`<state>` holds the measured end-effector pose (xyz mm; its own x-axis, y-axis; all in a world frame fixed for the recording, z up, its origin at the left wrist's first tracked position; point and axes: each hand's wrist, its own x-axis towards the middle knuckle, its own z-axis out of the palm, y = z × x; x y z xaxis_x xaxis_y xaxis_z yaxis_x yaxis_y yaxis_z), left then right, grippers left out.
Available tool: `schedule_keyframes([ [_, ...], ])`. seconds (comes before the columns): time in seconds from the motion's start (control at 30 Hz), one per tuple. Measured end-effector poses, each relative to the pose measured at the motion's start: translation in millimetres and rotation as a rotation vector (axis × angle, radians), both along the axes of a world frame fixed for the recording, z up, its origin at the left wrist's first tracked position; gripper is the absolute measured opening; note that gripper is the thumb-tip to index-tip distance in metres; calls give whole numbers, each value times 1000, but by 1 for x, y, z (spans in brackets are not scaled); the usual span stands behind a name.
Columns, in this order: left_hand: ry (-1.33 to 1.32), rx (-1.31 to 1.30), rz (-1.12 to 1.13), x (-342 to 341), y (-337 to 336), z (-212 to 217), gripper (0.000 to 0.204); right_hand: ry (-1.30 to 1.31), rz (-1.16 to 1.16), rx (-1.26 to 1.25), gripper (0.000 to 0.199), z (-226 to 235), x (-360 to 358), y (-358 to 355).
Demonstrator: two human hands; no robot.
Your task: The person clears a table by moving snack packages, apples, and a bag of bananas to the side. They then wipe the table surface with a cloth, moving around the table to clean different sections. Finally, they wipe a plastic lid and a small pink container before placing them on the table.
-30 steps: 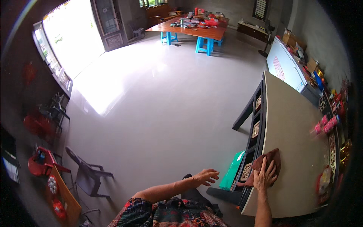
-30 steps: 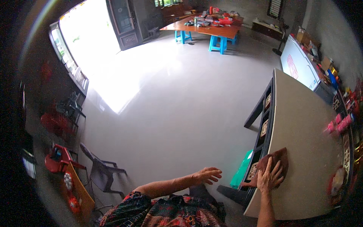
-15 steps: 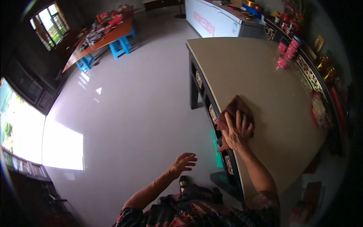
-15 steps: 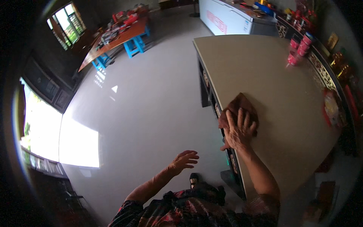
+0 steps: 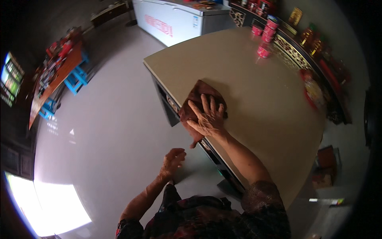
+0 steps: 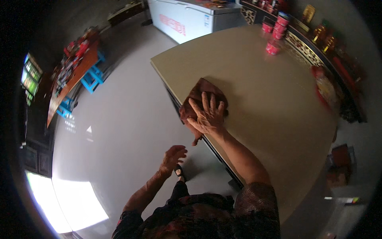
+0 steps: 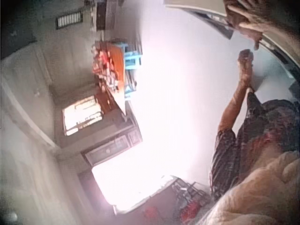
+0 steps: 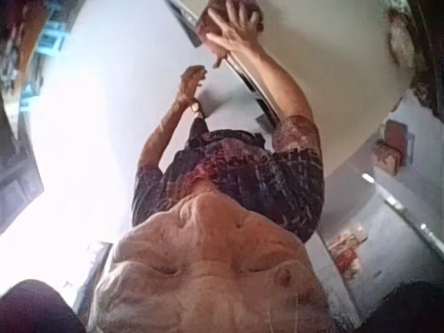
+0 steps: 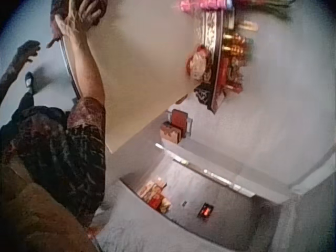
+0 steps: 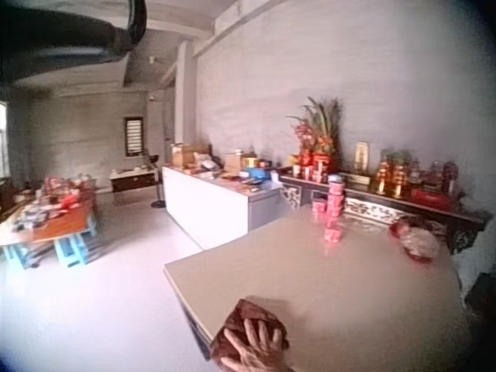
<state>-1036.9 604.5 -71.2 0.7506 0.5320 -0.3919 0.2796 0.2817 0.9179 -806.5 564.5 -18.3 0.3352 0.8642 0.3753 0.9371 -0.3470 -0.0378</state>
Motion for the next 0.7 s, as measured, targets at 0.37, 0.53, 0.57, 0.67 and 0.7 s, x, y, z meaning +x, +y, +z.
schedule_keyframes([
  [0.37,-347,1335,38,120,187,61,43,12,-502,-17,67,-10,81,14],
  [0.53,-206,1406,-68,172,248,49,43,16,-910,-166,67,-16,127,-32],
  [0.57,-187,1439,-76,181,256,47,44,10,-990,-185,67,-17,138,-43],
  [0.67,-98,1519,-99,200,279,49,49,147,-1138,-282,66,1,166,-49],
  [0.7,-91,1523,-133,206,282,50,51,194,-1178,-331,67,7,172,-48],
])
